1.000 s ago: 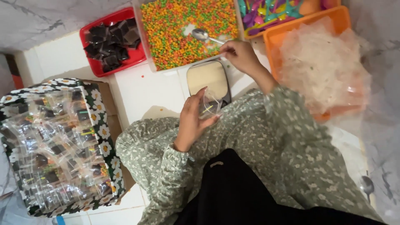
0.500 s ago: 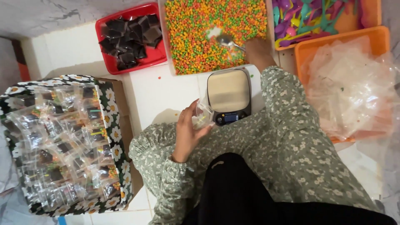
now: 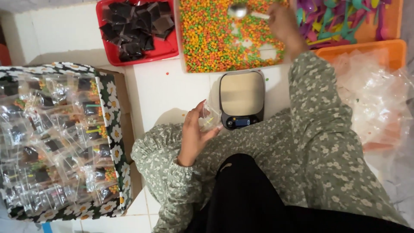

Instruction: Scooping small candies into plastic bags, weighing them on a digital scale, and sealing them.

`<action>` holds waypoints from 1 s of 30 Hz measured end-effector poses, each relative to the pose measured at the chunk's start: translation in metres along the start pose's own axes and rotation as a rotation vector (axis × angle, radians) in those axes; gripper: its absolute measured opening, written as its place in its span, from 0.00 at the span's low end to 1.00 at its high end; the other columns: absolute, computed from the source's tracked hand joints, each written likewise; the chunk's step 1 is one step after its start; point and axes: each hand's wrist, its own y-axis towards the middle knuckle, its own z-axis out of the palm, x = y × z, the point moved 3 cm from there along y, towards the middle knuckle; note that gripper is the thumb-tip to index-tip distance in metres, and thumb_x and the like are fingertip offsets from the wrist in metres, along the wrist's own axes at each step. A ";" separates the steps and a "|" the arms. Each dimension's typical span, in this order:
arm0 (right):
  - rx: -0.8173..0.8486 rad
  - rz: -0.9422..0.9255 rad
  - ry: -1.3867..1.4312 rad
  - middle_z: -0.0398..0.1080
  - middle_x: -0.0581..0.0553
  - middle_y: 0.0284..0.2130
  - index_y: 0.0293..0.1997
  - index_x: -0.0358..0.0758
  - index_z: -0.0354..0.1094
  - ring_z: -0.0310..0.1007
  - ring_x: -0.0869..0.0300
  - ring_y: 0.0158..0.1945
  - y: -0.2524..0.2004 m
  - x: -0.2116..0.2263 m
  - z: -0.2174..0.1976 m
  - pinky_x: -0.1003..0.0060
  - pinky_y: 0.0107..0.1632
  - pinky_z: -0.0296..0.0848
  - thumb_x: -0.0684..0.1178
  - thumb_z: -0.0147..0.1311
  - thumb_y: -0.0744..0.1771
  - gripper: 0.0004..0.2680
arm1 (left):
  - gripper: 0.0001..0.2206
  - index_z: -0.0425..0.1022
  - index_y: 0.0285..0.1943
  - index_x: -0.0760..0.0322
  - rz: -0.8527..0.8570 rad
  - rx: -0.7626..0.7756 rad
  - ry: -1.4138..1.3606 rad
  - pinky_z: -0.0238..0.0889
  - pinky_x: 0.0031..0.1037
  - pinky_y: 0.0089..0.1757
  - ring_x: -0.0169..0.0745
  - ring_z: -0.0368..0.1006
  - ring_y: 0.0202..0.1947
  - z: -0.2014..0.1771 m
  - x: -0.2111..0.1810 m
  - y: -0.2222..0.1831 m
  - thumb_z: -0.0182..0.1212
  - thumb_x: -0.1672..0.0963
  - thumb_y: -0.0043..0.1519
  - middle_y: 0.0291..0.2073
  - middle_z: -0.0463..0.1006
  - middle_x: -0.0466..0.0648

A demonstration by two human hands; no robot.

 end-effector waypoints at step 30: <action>0.346 0.052 0.390 0.76 0.38 0.36 0.44 0.34 0.81 0.71 0.52 0.31 -0.015 0.151 -0.066 0.56 0.37 0.72 0.31 0.52 0.66 0.10 | 0.40 0.62 0.72 0.68 0.146 -0.091 0.290 0.69 0.33 0.44 0.46 0.72 0.43 -0.006 0.032 0.089 0.75 0.46 0.54 0.43 0.78 0.53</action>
